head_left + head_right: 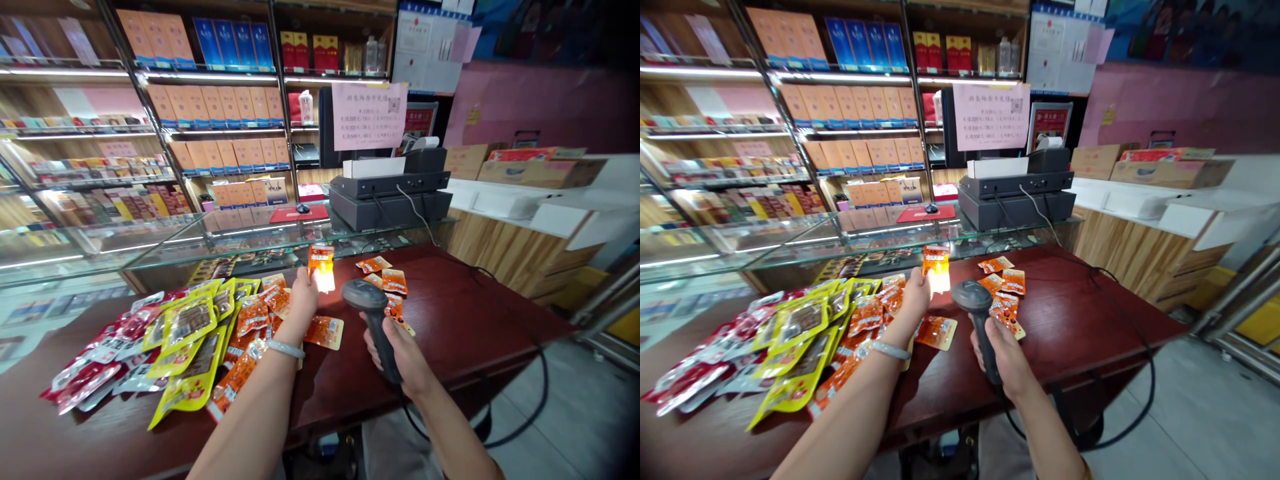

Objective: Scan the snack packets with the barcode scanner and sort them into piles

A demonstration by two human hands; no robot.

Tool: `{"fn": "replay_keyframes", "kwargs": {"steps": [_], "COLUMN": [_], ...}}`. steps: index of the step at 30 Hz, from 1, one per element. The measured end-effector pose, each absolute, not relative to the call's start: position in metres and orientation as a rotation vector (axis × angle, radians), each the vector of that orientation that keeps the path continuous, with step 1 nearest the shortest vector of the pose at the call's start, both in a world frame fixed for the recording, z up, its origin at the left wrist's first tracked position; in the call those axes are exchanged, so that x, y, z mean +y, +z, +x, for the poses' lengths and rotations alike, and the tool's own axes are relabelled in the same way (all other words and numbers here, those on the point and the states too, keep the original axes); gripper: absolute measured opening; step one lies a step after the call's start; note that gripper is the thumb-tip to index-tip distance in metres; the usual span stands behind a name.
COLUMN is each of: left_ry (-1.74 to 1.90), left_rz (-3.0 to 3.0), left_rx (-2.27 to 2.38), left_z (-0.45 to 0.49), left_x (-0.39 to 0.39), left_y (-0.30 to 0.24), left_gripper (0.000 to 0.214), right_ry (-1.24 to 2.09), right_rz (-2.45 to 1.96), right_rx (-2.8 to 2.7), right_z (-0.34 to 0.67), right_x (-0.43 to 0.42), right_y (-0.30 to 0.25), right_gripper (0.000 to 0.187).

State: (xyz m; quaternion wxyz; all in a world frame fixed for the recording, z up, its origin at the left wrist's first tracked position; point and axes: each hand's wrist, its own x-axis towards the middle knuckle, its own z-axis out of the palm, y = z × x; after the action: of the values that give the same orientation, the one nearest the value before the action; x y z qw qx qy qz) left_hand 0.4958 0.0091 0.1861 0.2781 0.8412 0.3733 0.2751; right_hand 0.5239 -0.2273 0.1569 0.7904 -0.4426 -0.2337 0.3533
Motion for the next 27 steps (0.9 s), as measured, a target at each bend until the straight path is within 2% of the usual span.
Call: {"fn": "replay_keyframes", "kwargs": {"steps": [8, 12, 15, 18, 21, 24, 27], "left_ry": [0.75, 0.557, 0.437, 0.314, 0.022, -0.196, -0.268], "left_rz": [2.039, 1.776, 1.929, 2.38, 2.777, 2.923, 2.988], "left_rx": [0.858, 0.294, 0.025, 0.127, 0.266, 0.38, 0.489], "left_z": [0.501, 0.513, 0.51, 0.492, 0.47, 0.459, 0.461], "left_x": [0.006, -0.01, -0.013, -0.002, 0.011, 0.015, 0.011], "left_y": [0.179, 0.165, 0.165, 0.18, 0.198, 0.206, 0.205], "left_gripper": [0.032, 0.057, 0.072, 0.062, 0.059, 0.059, 0.053], "right_ry": [0.778, 0.774, 0.774, 0.757, 0.758, 0.757, 0.76], "right_rz": [-0.943, -0.956, -0.94, -0.936, -0.948, -0.946, -0.947], "right_rx": [-0.501, -0.498, -0.502, -0.502, -0.499, -0.49, -0.486], "right_z": [0.524, 0.524, 0.525, 0.526, 0.527, 0.527, 0.527], "right_x": [-0.227, -0.228, -0.228, -0.228, -0.228, -0.229, -0.229], "right_y": [0.156, 0.155, 0.153, 0.152, 0.152, 0.153, 0.155], "right_gripper": [0.045, 0.046, 0.046, 0.045, 0.046, 0.047, 0.049]}}
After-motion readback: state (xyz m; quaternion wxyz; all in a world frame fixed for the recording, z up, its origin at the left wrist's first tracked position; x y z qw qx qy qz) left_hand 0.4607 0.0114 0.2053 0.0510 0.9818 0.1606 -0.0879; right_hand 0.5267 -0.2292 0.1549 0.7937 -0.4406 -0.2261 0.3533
